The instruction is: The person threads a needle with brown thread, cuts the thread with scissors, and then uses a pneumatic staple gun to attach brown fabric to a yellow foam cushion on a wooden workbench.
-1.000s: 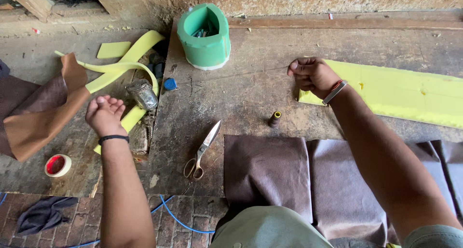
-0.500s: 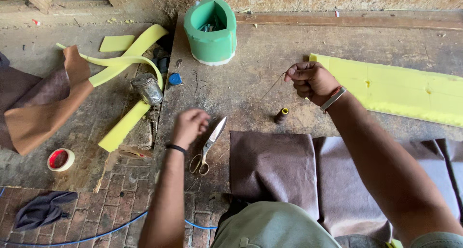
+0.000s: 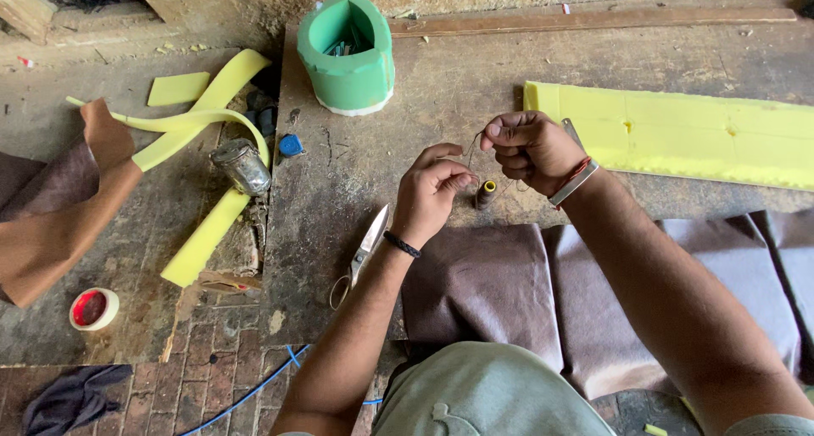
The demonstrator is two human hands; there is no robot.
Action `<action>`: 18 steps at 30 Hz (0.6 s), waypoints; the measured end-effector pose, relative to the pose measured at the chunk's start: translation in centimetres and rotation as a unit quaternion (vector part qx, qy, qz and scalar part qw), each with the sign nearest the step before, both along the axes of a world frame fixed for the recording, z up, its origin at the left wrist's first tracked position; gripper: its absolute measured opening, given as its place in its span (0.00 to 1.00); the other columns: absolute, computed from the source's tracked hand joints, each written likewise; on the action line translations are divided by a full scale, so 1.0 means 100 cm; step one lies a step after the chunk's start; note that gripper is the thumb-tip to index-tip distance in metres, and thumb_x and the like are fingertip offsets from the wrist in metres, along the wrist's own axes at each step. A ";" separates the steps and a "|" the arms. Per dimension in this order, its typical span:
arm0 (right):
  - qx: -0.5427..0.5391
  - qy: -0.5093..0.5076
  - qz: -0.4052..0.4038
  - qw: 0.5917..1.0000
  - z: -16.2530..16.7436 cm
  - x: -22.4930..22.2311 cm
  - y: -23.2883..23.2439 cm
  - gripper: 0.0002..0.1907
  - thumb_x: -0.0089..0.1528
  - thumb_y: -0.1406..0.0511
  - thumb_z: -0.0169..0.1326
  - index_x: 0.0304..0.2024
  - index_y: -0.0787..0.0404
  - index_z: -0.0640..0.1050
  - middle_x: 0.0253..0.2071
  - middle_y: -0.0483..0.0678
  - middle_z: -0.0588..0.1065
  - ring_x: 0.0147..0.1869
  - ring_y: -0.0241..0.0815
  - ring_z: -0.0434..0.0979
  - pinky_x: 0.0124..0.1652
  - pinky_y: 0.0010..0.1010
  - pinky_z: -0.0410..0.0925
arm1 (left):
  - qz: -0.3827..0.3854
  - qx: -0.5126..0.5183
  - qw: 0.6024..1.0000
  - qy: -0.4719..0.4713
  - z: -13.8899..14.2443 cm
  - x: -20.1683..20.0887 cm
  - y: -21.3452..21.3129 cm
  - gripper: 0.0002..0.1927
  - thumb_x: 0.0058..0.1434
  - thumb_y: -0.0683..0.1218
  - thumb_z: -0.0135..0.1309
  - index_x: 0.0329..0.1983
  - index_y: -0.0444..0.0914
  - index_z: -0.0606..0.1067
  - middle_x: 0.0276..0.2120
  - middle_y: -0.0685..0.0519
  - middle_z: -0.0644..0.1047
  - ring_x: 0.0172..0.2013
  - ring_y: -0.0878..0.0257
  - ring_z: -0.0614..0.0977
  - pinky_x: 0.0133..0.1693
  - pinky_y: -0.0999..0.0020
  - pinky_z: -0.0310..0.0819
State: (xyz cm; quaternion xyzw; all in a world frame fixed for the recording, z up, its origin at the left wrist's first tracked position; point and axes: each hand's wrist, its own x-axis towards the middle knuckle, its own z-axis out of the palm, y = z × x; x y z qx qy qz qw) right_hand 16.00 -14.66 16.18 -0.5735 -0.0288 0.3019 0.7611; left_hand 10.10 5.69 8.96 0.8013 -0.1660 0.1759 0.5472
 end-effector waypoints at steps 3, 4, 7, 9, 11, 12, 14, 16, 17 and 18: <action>0.000 -0.005 -0.006 1.000 0.000 -0.002 0.000 0.10 0.68 0.64 0.53 0.34 0.65 0.79 0.17 0.36 0.59 0.19 0.29 0.50 0.21 0.24 0.47 | -0.001 0.013 1.000 0.007 0.002 0.004 -0.004 0.04 0.59 0.42 0.64 0.36 0.38 0.82 0.55 0.52 0.77 0.44 0.63 0.84 0.42 0.71 0.84; 0.000 -0.005 -0.008 1.000 -0.001 -0.003 -0.001 0.10 0.67 0.65 0.53 0.34 0.65 0.79 0.17 0.36 0.59 0.19 0.29 0.50 0.21 0.24 0.47 | -0.003 0.020 1.000 -0.009 0.002 0.007 -0.005 0.03 0.59 0.42 0.64 0.36 0.38 0.82 0.56 0.52 0.77 0.45 0.62 0.84 0.42 0.71 0.84; -0.007 -0.004 -0.012 1.000 -0.002 -0.004 -0.003 0.10 0.67 0.65 0.53 0.34 0.65 0.79 0.17 0.36 0.60 0.19 0.29 0.51 0.21 0.24 0.48 | 0.002 0.037 0.999 -0.032 0.001 0.011 -0.005 0.03 0.59 0.42 0.64 0.35 0.38 0.82 0.56 0.52 0.77 0.46 0.63 0.84 0.44 0.71 0.84; -0.009 -0.010 -0.015 1.000 -0.003 -0.004 -0.005 0.10 0.67 0.65 0.54 0.34 0.65 0.79 0.17 0.36 0.60 0.19 0.29 0.51 0.21 0.24 0.48 | -0.002 0.035 0.999 -0.039 -0.001 0.014 -0.003 0.03 0.60 0.42 0.64 0.35 0.38 0.82 0.56 0.52 0.78 0.46 0.63 0.84 0.45 0.71 0.84; -0.016 -0.014 -0.017 1.000 -0.005 -0.003 -0.007 0.10 0.67 0.65 0.54 0.34 0.65 0.79 0.17 0.36 0.60 0.19 0.29 0.51 0.21 0.24 0.48 | -0.015 0.023 0.999 -0.046 -0.004 0.016 -0.001 0.03 0.60 0.42 0.62 0.36 0.38 0.82 0.56 0.52 0.79 0.49 0.62 0.84 0.47 0.71 0.84; -0.022 -0.016 -0.017 0.999 -0.007 -0.003 -0.008 0.10 0.67 0.65 0.54 0.34 0.65 0.79 0.17 0.37 0.60 0.19 0.29 0.51 0.21 0.24 0.48 | -0.020 0.012 0.999 -0.032 -0.006 0.017 0.000 0.02 0.61 0.42 0.62 0.37 0.39 0.82 0.56 0.53 0.80 0.49 0.63 0.84 0.47 0.71 0.84; -0.029 -0.012 -0.022 0.999 -0.010 -0.002 -0.009 0.08 0.67 0.66 0.54 0.35 0.65 0.79 0.19 0.37 0.63 0.19 0.29 0.52 0.21 0.24 0.48 | -0.030 -0.010 0.999 -0.005 -0.010 0.021 0.002 0.02 0.63 0.43 0.60 0.37 0.40 0.82 0.54 0.53 0.81 0.48 0.65 0.85 0.47 0.71 0.84; -0.030 -0.001 -0.029 0.999 -0.013 0.000 -0.010 0.06 0.65 0.67 0.54 0.36 0.64 0.78 0.22 0.38 0.69 0.20 0.29 0.54 0.22 0.24 0.49 | -0.086 -0.082 0.993 0.017 -0.013 0.023 0.006 0.03 0.65 0.43 0.59 0.40 0.41 0.82 0.51 0.53 0.82 0.48 0.65 0.85 0.49 0.70 0.84; -0.028 -0.003 -0.020 0.999 -0.015 0.000 -0.010 0.06 0.65 0.67 0.54 0.36 0.64 0.79 0.20 0.38 0.67 0.19 0.29 0.53 0.21 0.24 0.48 | -0.113 -0.119 0.986 0.029 -0.015 0.023 0.008 0.04 0.66 0.44 0.59 0.41 0.41 0.82 0.49 0.53 0.83 0.48 0.65 0.85 0.50 0.70 0.84; -0.026 -0.004 -0.012 1.000 -0.016 0.001 -0.011 0.07 0.65 0.67 0.55 0.35 0.65 0.79 0.19 0.37 0.64 0.19 0.29 0.53 0.21 0.24 0.48 | -0.116 -0.120 0.986 0.021 -0.017 0.023 0.010 0.04 0.67 0.44 0.59 0.41 0.40 0.83 0.48 0.53 0.83 0.48 0.64 0.85 0.51 0.69 0.84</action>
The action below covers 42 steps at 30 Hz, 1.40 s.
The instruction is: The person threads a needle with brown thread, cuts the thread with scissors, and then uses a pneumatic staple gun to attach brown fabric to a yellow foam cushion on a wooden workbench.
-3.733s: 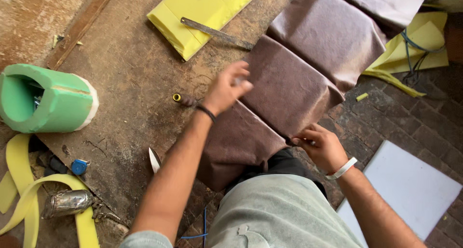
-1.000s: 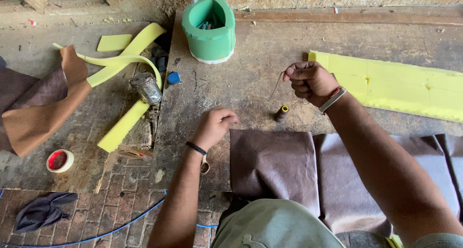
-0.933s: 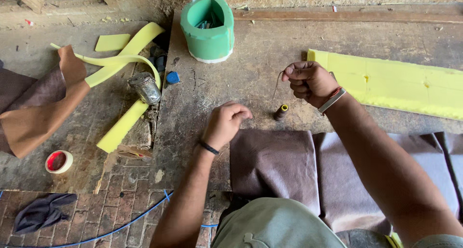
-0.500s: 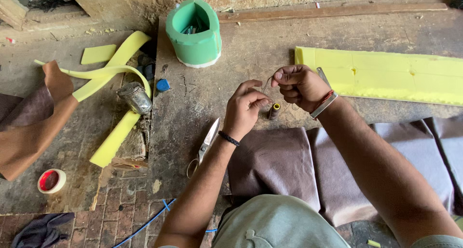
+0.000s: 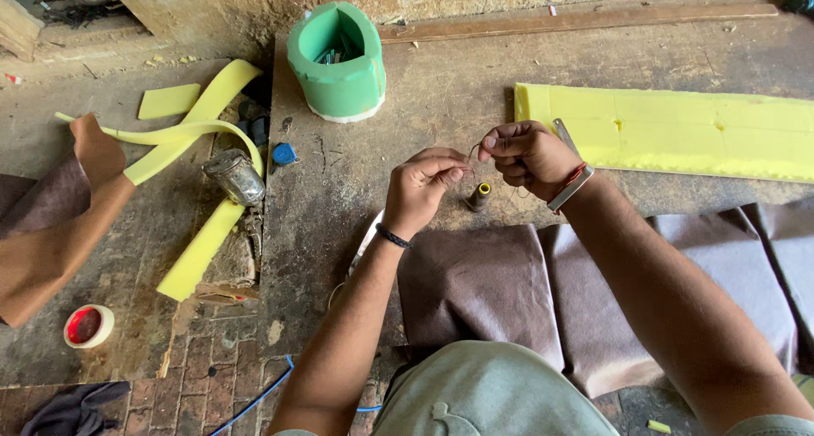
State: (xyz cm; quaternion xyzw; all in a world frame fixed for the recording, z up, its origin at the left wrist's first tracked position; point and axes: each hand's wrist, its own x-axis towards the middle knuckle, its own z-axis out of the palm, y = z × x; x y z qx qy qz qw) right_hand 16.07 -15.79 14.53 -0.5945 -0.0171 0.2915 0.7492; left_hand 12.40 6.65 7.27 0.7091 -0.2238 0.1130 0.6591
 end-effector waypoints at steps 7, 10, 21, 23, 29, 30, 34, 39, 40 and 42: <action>-0.051 0.006 0.008 0.999 -0.009 0.005 -0.007 0.08 0.65 0.65 0.55 0.38 0.65 0.80 0.17 0.36 0.58 0.18 0.28 0.50 0.20 0.25 0.45 | 0.040 -0.018 0.998 0.036 0.000 0.001 0.025 0.04 0.66 0.46 0.59 0.40 0.43 0.83 0.45 0.52 0.84 0.43 0.66 0.85 0.44 0.71 0.85; -0.090 -0.005 0.009 0.996 -0.015 0.010 -0.010 0.09 0.65 0.65 0.57 0.39 0.65 0.81 0.16 0.35 0.57 0.18 0.29 0.50 0.20 0.26 0.46 | 0.111 -0.078 0.989 0.052 0.008 0.002 0.054 0.03 0.66 0.45 0.61 0.39 0.42 0.83 0.42 0.50 0.84 0.42 0.66 0.86 0.44 0.71 0.85; -0.244 -0.016 -0.016 0.970 -0.049 0.060 -0.030 0.11 0.64 0.63 0.59 0.41 0.65 0.82 0.17 0.39 0.63 0.18 0.30 0.52 0.20 0.27 0.47 | 0.474 0.045 0.879 -0.014 0.035 -0.046 0.259 0.08 0.67 0.36 0.62 0.48 0.35 0.84 0.39 0.50 0.85 0.37 0.68 0.84 0.42 0.74 0.80; -0.238 -0.024 -0.006 0.971 -0.059 0.072 -0.037 0.10 0.64 0.64 0.58 0.41 0.65 0.82 0.17 0.39 0.62 0.18 0.30 0.52 0.20 0.27 0.47 | 0.513 0.067 0.856 -0.014 0.032 -0.061 0.286 0.07 0.67 0.36 0.62 0.48 0.34 0.84 0.37 0.51 0.85 0.35 0.68 0.83 0.41 0.74 0.79; -0.202 -0.017 0.017 0.979 -0.089 0.098 -0.058 0.08 0.65 0.65 0.59 0.41 0.65 0.80 0.19 0.36 0.60 0.20 0.28 0.52 0.20 0.25 0.46 | 0.521 0.034 0.852 -0.023 0.010 -0.107 0.336 0.05 0.70 0.34 0.59 0.46 0.30 0.83 0.38 0.51 0.83 0.37 0.67 0.81 0.43 0.74 0.78; -0.210 -0.015 0.017 0.977 -0.091 0.100 -0.060 0.08 0.65 0.64 0.59 0.42 0.64 0.80 0.20 0.36 0.61 0.20 0.28 0.53 0.20 0.25 0.47 | 0.527 0.032 0.849 -0.010 0.004 -0.112 0.340 0.05 0.70 0.34 0.59 0.47 0.30 0.83 0.38 0.51 0.83 0.37 0.68 0.82 0.43 0.75 0.78; -0.344 -0.054 0.028 0.937 -0.094 0.103 -0.062 0.10 0.66 0.61 0.58 0.44 0.62 0.82 0.23 0.39 0.69 0.23 0.29 0.60 0.22 0.23 0.53 | 0.542 0.012 0.839 0.047 -0.018 -0.125 0.352 0.06 0.69 0.35 0.59 0.47 0.31 0.83 0.39 0.52 0.83 0.37 0.68 0.83 0.43 0.76 0.79; -0.392 -0.120 0.011 0.912 -0.086 0.095 -0.060 0.11 0.66 0.61 0.58 0.46 0.60 0.83 0.32 0.41 0.78 0.29 0.28 0.69 0.27 0.23 0.63 | 0.540 -0.054 0.833 0.110 -0.047 -0.134 0.362 0.06 0.68 0.37 0.61 0.47 0.32 0.83 0.38 0.52 0.83 0.37 0.68 0.83 0.43 0.75 0.80; -0.386 -0.129 0.009 0.913 -0.084 0.092 -0.060 0.12 0.66 0.60 0.58 0.46 0.61 0.83 0.33 0.42 0.80 0.31 0.28 0.72 0.28 0.23 0.64 | 0.540 -0.063 0.830 0.125 -0.052 -0.135 0.364 0.06 0.68 0.37 0.61 0.47 0.32 0.83 0.38 0.52 0.83 0.37 0.67 0.83 0.43 0.75 0.81; -0.291 -0.048 -0.007 0.956 -0.080 0.090 -0.059 0.11 0.66 0.63 0.58 0.45 0.65 0.82 0.33 0.46 0.81 0.32 0.33 0.76 0.29 0.25 0.66 | 0.538 -0.105 0.823 0.148 -0.061 -0.136 0.369 0.05 0.67 0.37 0.62 0.45 0.32 0.83 0.38 0.52 0.83 0.37 0.66 0.84 0.45 0.73 0.83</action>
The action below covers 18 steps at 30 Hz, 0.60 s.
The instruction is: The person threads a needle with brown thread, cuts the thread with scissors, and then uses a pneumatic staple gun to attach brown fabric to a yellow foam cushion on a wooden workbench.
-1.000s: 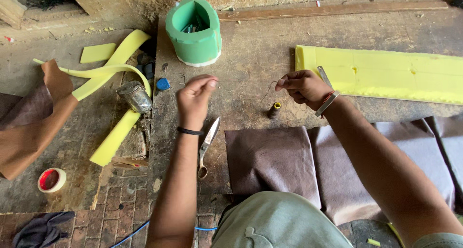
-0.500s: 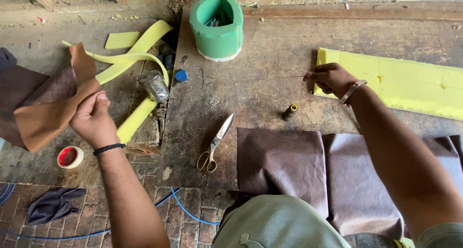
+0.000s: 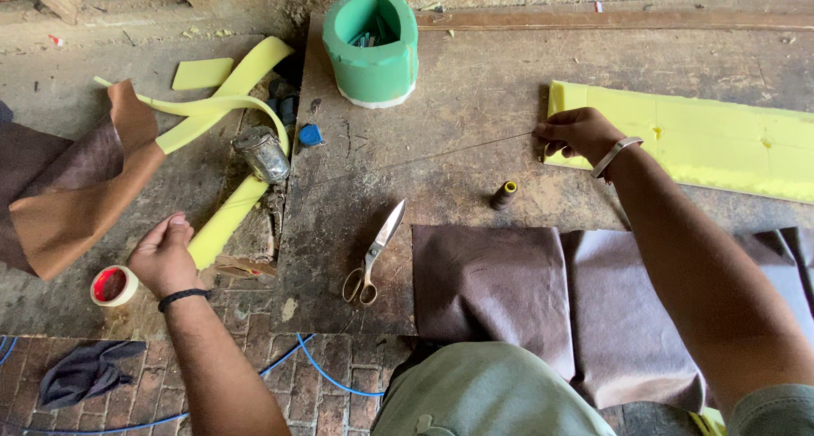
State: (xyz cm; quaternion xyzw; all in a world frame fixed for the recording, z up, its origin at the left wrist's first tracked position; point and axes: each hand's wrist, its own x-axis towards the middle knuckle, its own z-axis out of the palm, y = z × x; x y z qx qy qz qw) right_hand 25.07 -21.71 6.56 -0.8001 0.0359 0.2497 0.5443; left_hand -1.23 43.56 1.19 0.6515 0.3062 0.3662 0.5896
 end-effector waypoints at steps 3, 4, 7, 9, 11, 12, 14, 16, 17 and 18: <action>0.105 0.121 -0.038 0.986 0.006 -0.003 0.002 0.10 0.66 0.64 0.56 0.43 0.66 0.80 0.33 0.47 0.80 0.34 0.37 0.79 0.32 0.28 0.70 | 0.013 -0.063 0.998 0.019 -0.008 -0.001 0.005 0.06 0.66 0.37 0.61 0.45 0.31 0.82 0.41 0.48 0.83 0.40 0.63 0.85 0.48 0.71 0.86; 0.131 0.161 -0.050 0.977 0.008 -0.004 0.003 0.10 0.66 0.64 0.56 0.42 0.65 0.80 0.33 0.47 0.80 0.35 0.38 0.80 0.33 0.30 0.72 | 0.017 -0.059 0.996 0.059 -0.010 -0.002 0.004 0.08 0.66 0.37 0.61 0.48 0.30 0.81 0.44 0.45 0.83 0.42 0.60 0.85 0.48 0.70 0.86; 0.182 0.186 -0.052 0.964 0.012 -0.010 0.009 0.08 0.66 0.65 0.56 0.41 0.65 0.80 0.32 0.47 0.79 0.35 0.41 0.80 0.39 0.36 0.77 | 0.035 -0.062 0.979 0.192 -0.012 0.002 -0.008 0.22 0.62 0.35 0.57 0.60 0.35 0.72 0.56 0.42 0.74 0.50 0.53 0.81 0.48 0.63 0.84; 0.183 0.170 -0.027 0.968 0.015 -0.016 0.016 0.09 0.65 0.65 0.56 0.42 0.65 0.81 0.33 0.48 0.80 0.37 0.43 0.81 0.42 0.37 0.77 | 0.038 0.004 0.965 0.260 -0.012 0.009 -0.019 0.31 0.60 0.33 0.55 0.67 0.37 0.66 0.64 0.40 0.67 0.57 0.48 0.77 0.53 0.57 0.77; 0.177 0.158 -0.015 0.971 0.020 -0.025 0.023 0.10 0.64 0.65 0.57 0.44 0.66 0.81 0.34 0.49 0.80 0.38 0.44 0.82 0.44 0.37 0.77 | 0.026 0.143 0.943 0.299 -0.004 0.025 -0.044 0.34 0.61 0.31 0.56 0.71 0.35 0.63 0.68 0.36 0.64 0.63 0.43 0.72 0.64 0.52 0.67; 0.170 0.153 -0.013 0.973 0.022 -0.029 0.028 0.11 0.64 0.65 0.58 0.44 0.67 0.81 0.34 0.50 0.80 0.39 0.44 0.82 0.44 0.37 0.77 | 0.019 0.170 0.947 0.271 0.001 0.034 -0.063 0.33 0.60 0.32 0.55 0.70 0.37 0.64 0.69 0.37 0.65 0.64 0.45 0.72 0.65 0.51 0.67; 0.155 0.139 -0.004 0.978 0.029 -0.039 0.036 0.12 0.63 0.64 0.59 0.45 0.68 0.81 0.35 0.51 0.81 0.39 0.44 0.82 0.44 0.37 0.77 | -0.049 0.154 0.966 0.202 0.008 0.058 -0.124 0.32 0.61 0.32 0.51 0.69 0.40 0.65 0.69 0.41 0.65 0.64 0.49 0.69 0.60 0.51 0.68; 0.139 0.121 0.016 0.983 0.035 -0.051 0.046 0.13 0.63 0.64 0.60 0.45 0.69 0.81 0.35 0.53 0.82 0.39 0.43 0.83 0.44 0.35 0.77 | -0.253 0.097 0.958 0.091 0.015 0.079 -0.202 0.19 0.65 0.41 0.52 0.60 0.42 0.75 0.61 0.46 0.77 0.61 0.56 0.78 0.61 0.56 0.74; 0.133 0.105 0.023 0.985 0.039 -0.057 0.051 0.14 0.62 0.64 0.60 0.45 0.69 0.82 0.36 0.53 0.82 0.39 0.43 0.83 0.44 0.34 0.77 | -0.348 0.076 0.927 0.114 0.019 0.084 -0.241 0.18 0.66 0.49 0.51 0.58 0.44 0.77 0.60 0.47 0.78 0.60 0.57 0.79 0.59 0.56 0.75; 0.126 0.089 0.031 0.988 0.042 -0.063 0.055 0.14 0.62 0.64 0.60 0.45 0.69 0.82 0.36 0.53 0.82 0.40 0.42 0.84 0.45 0.33 0.77 | -0.442 0.044 0.894 0.064 0.023 0.093 -0.282 0.24 0.64 0.56 0.53 0.60 0.43 0.75 0.60 0.45 0.78 0.59 0.55 0.80 0.58 0.55 0.78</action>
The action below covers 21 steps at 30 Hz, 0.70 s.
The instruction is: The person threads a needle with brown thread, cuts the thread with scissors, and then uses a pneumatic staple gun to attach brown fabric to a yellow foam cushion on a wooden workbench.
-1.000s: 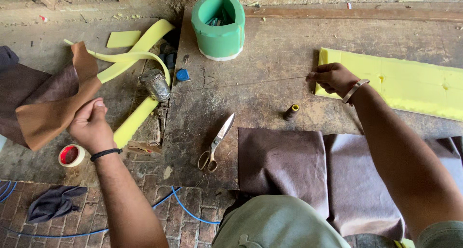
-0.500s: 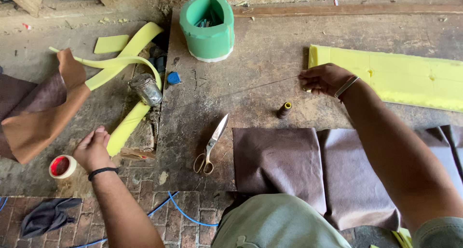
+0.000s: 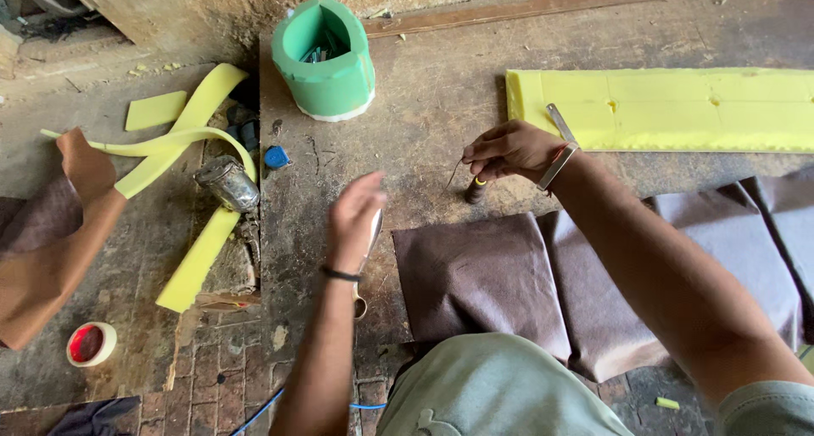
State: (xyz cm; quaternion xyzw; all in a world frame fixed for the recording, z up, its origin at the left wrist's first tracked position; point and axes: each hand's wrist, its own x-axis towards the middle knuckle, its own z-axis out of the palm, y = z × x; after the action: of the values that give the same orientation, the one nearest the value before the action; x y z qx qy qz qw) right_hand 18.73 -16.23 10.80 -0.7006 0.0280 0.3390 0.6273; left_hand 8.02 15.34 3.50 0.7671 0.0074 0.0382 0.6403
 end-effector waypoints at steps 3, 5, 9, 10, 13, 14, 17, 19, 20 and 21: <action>-0.030 -0.101 0.034 0.994 0.011 -0.016 0.015 0.14 0.60 0.63 0.62 0.44 0.66 0.83 0.37 0.51 0.84 0.40 0.41 0.85 0.44 0.32 0.79 | -0.116 -0.003 0.991 -0.064 0.016 0.023 -0.075 0.33 0.66 0.64 0.51 0.68 0.41 0.69 0.66 0.42 0.72 0.66 0.52 0.74 0.64 0.53 0.70; -0.079 -0.241 0.063 0.965 0.020 -0.026 0.020 0.13 0.60 0.62 0.62 0.44 0.63 0.84 0.37 0.48 0.84 0.39 0.39 0.85 0.43 0.31 0.78 | -0.179 -0.082 0.980 -0.034 0.024 0.033 -0.097 0.40 0.62 0.61 0.56 0.72 0.39 0.61 0.69 0.41 0.67 0.70 0.50 0.68 0.67 0.50 0.62; -0.213 -0.542 0.084 0.808 0.046 -0.042 0.008 0.08 0.60 0.62 0.65 0.40 0.56 0.85 0.37 0.45 0.83 0.39 0.40 0.82 0.40 0.32 0.75 | -0.270 -0.119 0.953 -0.075 0.038 0.047 -0.118 0.45 0.60 0.56 0.62 0.76 0.35 0.58 0.72 0.39 0.65 0.74 0.48 0.63 0.75 0.47 0.52; -0.242 -0.596 0.080 0.762 0.053 -0.043 0.004 0.06 0.59 0.62 0.66 0.39 0.54 0.86 0.36 0.45 0.82 0.39 0.41 0.81 0.39 0.33 0.74 | -0.283 -0.107 0.949 -0.093 0.041 0.051 -0.121 0.44 0.60 0.55 0.61 0.75 0.34 0.61 0.71 0.39 0.68 0.75 0.48 0.65 0.76 0.47 0.54; -0.302 -0.670 0.093 0.672 0.070 -0.043 -0.011 0.02 0.60 0.63 0.66 0.35 0.52 0.86 0.33 0.43 0.82 0.40 0.42 0.81 0.43 0.37 0.73 | -0.320 -0.104 0.942 -0.007 0.047 0.066 -0.118 0.49 0.57 0.51 0.63 0.77 0.38 0.52 0.73 0.43 0.56 0.72 0.50 0.58 0.70 0.47 0.49; -0.308 -0.670 0.085 0.670 0.075 -0.041 -0.016 0.02 0.62 0.63 0.66 0.36 0.52 0.86 0.34 0.42 0.82 0.40 0.41 0.81 0.44 0.37 0.73 | -0.294 -0.138 0.945 0.032 0.046 0.069 -0.110 0.46 0.57 0.52 0.62 0.76 0.39 0.55 0.71 0.42 0.61 0.71 0.51 0.63 0.70 0.47 0.51; -0.332 -0.670 0.065 0.661 0.085 -0.037 -0.037 0.02 0.65 0.62 0.65 0.38 0.51 0.86 0.35 0.41 0.82 0.42 0.39 0.81 0.47 0.37 0.73 | -0.175 -0.150 0.965 0.124 0.033 0.084 -0.054 0.36 0.60 0.56 0.59 0.70 0.41 0.65 0.63 0.40 0.76 0.64 0.53 0.77 0.67 0.49 0.63; -0.352 -0.674 0.053 0.648 0.091 -0.035 -0.055 0.02 0.66 0.62 0.65 0.39 0.52 0.85 0.35 0.42 0.81 0.44 0.41 0.81 0.48 0.38 0.74 | 0.008 0.154 0.974 0.163 0.011 0.083 -0.013 0.24 0.59 0.51 0.60 0.59 0.45 0.76 0.57 0.47 0.77 0.53 0.58 0.82 0.56 0.54 0.77; -0.359 -0.675 0.050 0.643 0.092 -0.035 -0.063 0.02 0.66 0.62 0.65 0.39 0.52 0.85 0.35 0.42 0.81 0.44 0.41 0.81 0.48 0.38 0.73 | 0.041 0.337 0.932 0.125 -0.001 0.079 0.014 0.12 0.64 0.49 0.58 0.50 0.48 0.82 0.53 0.55 0.82 0.50 0.61 0.83 0.55 0.60 0.74; -0.365 -0.677 0.046 0.638 0.092 -0.034 -0.069 0.03 0.65 0.62 0.66 0.38 0.52 0.85 0.35 0.42 0.81 0.44 0.41 0.81 0.48 0.38 0.73 | 0.092 0.418 0.881 0.199 -0.013 0.076 0.038 0.12 0.69 0.45 0.53 0.51 0.54 0.83 0.52 0.58 0.84 0.49 0.62 0.85 0.53 0.64 0.78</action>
State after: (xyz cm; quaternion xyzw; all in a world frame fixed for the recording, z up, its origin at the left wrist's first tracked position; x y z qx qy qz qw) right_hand 15.35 -23.16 20.01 -0.9062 -0.3157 -0.2393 0.1477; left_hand 15.64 19.16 2.18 0.9510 0.1882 -0.0570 0.2385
